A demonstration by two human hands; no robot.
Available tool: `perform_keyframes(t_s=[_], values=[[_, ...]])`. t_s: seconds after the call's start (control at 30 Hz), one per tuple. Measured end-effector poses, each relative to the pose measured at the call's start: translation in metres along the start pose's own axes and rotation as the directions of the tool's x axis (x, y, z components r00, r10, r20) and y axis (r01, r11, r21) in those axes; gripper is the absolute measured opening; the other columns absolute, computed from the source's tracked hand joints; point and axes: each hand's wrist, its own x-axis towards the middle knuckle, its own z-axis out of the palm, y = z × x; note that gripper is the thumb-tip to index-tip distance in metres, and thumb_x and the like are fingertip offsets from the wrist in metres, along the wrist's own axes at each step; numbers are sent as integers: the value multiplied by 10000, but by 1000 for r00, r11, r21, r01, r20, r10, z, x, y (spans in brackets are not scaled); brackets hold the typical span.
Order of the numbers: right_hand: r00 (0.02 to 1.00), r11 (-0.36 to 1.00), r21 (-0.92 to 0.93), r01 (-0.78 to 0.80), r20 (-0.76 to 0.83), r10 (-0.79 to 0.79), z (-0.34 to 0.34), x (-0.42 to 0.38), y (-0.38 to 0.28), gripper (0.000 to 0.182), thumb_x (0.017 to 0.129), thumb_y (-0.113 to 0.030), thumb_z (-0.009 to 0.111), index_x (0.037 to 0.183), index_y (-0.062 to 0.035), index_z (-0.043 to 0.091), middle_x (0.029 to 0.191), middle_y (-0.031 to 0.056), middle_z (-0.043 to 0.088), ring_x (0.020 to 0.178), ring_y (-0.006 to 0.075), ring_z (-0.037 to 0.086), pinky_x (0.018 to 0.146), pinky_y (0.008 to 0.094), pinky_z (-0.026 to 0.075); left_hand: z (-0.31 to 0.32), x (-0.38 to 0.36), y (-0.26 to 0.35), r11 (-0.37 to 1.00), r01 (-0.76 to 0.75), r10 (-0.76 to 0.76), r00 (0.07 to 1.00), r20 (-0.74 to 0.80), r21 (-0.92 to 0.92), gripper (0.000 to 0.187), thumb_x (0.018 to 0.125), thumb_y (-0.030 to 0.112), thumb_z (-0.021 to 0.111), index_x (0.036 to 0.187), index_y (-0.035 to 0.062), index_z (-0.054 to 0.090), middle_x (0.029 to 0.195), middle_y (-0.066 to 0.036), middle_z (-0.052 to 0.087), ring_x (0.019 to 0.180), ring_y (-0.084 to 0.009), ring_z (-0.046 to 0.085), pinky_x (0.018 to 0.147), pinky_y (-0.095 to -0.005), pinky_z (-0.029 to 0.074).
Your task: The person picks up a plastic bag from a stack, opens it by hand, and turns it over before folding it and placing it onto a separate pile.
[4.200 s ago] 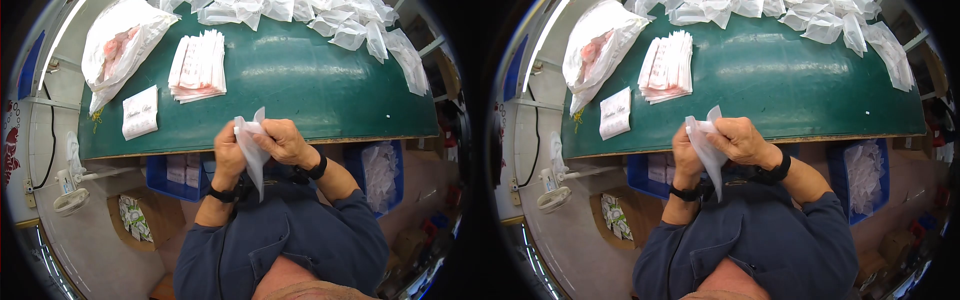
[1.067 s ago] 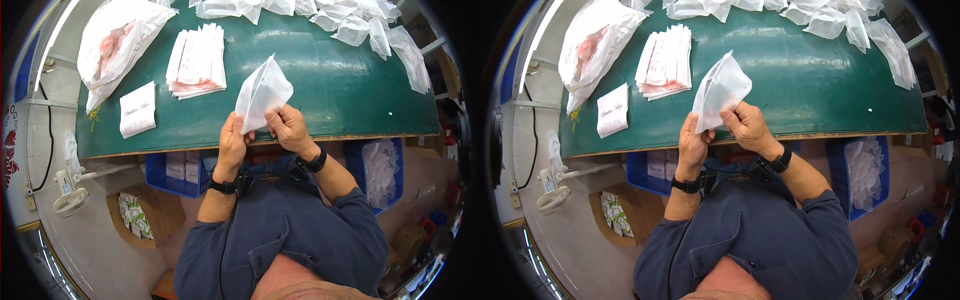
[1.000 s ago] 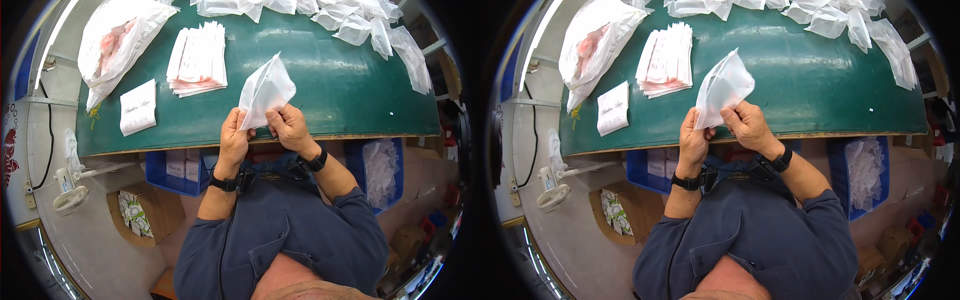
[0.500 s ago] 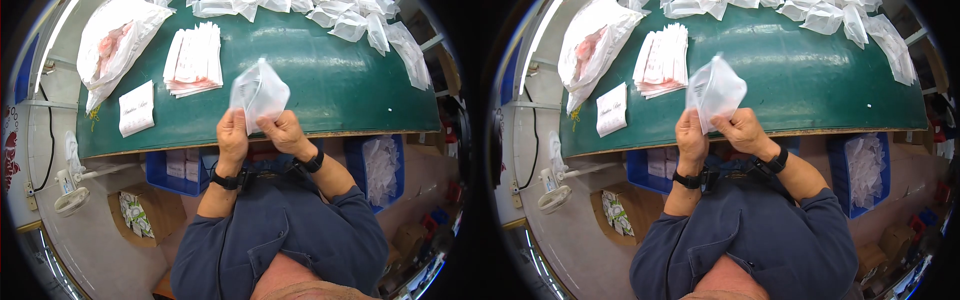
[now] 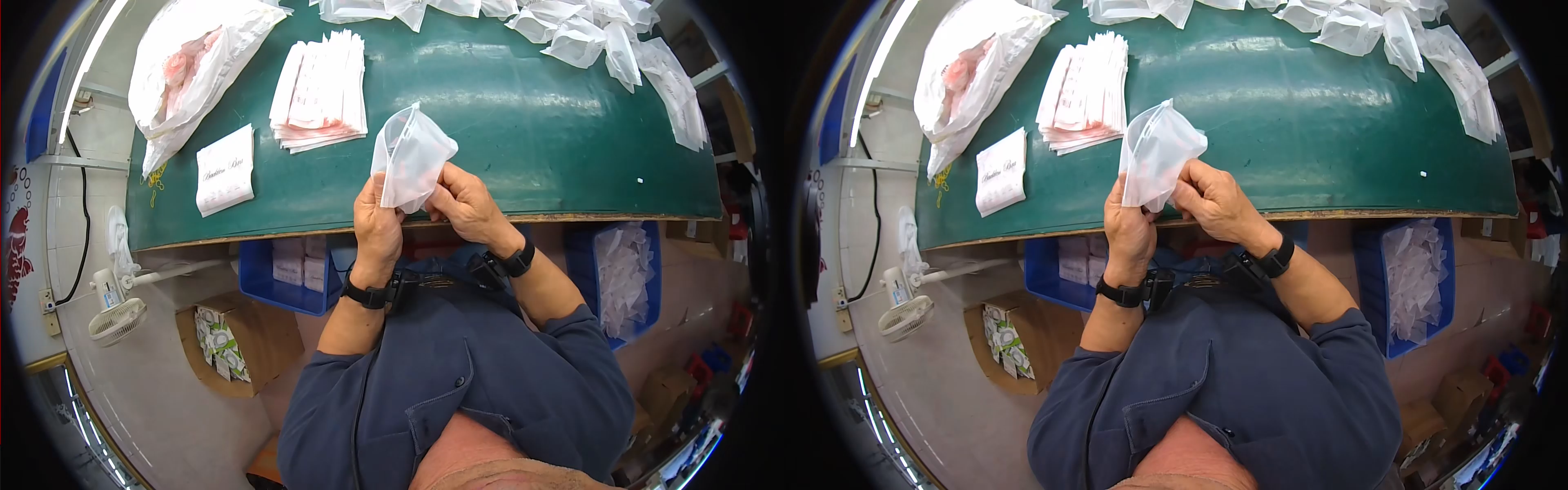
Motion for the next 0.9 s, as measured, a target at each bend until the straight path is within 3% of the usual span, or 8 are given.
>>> perform_keyframes(t_s=[0.07,0.23,0.33,0.47,0.6,0.67,0.77,0.9], values=[[990,979,-160,124,-49,-134,10,3,-3,237,985,-213,646,929,16,616,713,68,639,609,106,575,549,289,477,16,-1,-7,987,-69,90,987,-136,148,352,1092,323,470,1090,27,662,844,6,662,667,-27,528,569,-188,413],[962,912,-339,232,-59,-267,15,0,-4,211,977,-168,635,867,10,604,667,105,600,574,130,544,537,325,454,18,0,-1,995,-5,16,994,-112,101,342,1095,303,459,1080,26,660,817,9,650,604,-15,463,505,-183,345],[960,900,-369,234,-57,-273,1,-13,-15,201,988,-150,621,851,-4,597,631,53,557,557,106,482,525,300,421,10,1,16,999,-50,53,970,-236,18,333,1088,309,480,1057,30,659,809,11,644,579,-11,416,495,-192,316],[939,879,-389,275,-87,-333,-1,-13,-16,210,986,-135,624,822,-14,571,626,33,542,549,94,433,507,284,379,4,4,10,988,-155,150,974,-168,-18,322,1084,311,492,1024,41,656,789,19,632,580,-14,419,495,-194,323],[921,846,-420,330,-54,-386,3,-14,-11,219,1002,-146,612,825,-26,564,637,21,547,553,84,435,503,269,374,6,6,12,991,-130,118,963,-244,-34,333,1083,329,491,991,52,651,779,7,614,598,-31,430,506,-205,330],[908,820,-440,366,-24,-418,0,-11,-11,220,1012,-152,604,831,-31,566,640,13,547,556,78,441,504,262,377,-2,7,10,993,-103,93,982,-163,-53,333,1082,335,492,999,52,646,789,0,612,613,-38,447,518,-204,343],[968,978,-178,109,-203,-145,-11,-9,-9,216,1046,-218,573,908,-52,580,705,2,576,598,69,485,540,235,416,-8,1,14,996,-53,52,998,-18,-74,336,1080,348,494,1015,52,636,808,-15,609,644,-52,482,540,-201,367],[958,963,156,219,-220,-182,-10,-2,2,229,1063,-278,541,1028,-57,591,783,3,597,651,68,528,592,218,458,6,-3,20,975,209,-211,977,-17,-79,333,1078,361,492,1062,48,604,866,-40,623,712,-75,533,607,-206,421]])
